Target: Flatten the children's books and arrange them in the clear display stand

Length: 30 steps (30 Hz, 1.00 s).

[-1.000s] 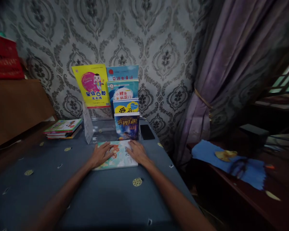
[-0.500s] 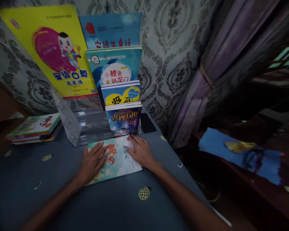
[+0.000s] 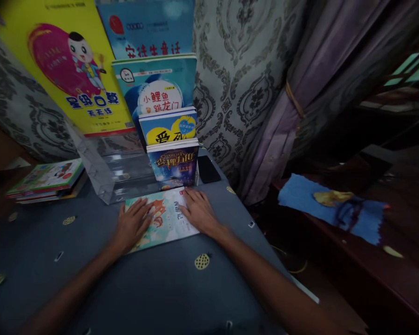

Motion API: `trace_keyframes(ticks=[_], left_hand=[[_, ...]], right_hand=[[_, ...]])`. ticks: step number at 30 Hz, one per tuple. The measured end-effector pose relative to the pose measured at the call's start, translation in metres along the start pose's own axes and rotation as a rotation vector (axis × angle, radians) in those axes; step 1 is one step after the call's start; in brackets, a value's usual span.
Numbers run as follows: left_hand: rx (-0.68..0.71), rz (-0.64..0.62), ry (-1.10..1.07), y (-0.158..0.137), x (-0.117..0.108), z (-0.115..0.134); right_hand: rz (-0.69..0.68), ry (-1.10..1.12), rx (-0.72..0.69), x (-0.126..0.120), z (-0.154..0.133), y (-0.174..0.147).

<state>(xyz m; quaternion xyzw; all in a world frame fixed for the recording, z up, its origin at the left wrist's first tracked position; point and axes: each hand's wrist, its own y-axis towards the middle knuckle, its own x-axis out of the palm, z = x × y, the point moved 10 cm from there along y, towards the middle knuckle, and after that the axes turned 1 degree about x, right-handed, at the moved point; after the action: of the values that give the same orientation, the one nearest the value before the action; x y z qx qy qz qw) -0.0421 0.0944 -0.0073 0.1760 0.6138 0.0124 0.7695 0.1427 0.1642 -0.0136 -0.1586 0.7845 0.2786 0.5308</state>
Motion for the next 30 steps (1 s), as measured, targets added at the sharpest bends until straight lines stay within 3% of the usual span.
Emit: trace_keyframes(ticks=[13, 16, 20, 22, 25, 30], left_hand=[[0.014, -0.010, 0.174, -0.003, -0.025, 0.029], [0.054, -0.032, 0.177, -0.014, -0.020, 0.056], [0.220, -0.072, 0.122, -0.040, 0.004, 0.113], [0.242, -0.074, 0.134, -0.051, 0.011, 0.126], [0.249, -0.082, 0.153, -0.061, 0.012, 0.125], [0.246, -0.070, 0.208, -0.080, -0.006, 0.098]], right_hand=[[-0.050, -0.049, -0.170, 0.012, -0.028, -0.058], [-0.058, -0.046, -0.158, 0.014, -0.028, -0.057], [-0.062, -0.049, -0.139, 0.018, -0.026, -0.056], [-0.053, -0.043, -0.148, 0.018, -0.026, -0.056], [-0.042, -0.038, -0.160, 0.018, -0.025, -0.057], [-0.046, -0.057, -0.155, 0.019, -0.025, -0.057]])
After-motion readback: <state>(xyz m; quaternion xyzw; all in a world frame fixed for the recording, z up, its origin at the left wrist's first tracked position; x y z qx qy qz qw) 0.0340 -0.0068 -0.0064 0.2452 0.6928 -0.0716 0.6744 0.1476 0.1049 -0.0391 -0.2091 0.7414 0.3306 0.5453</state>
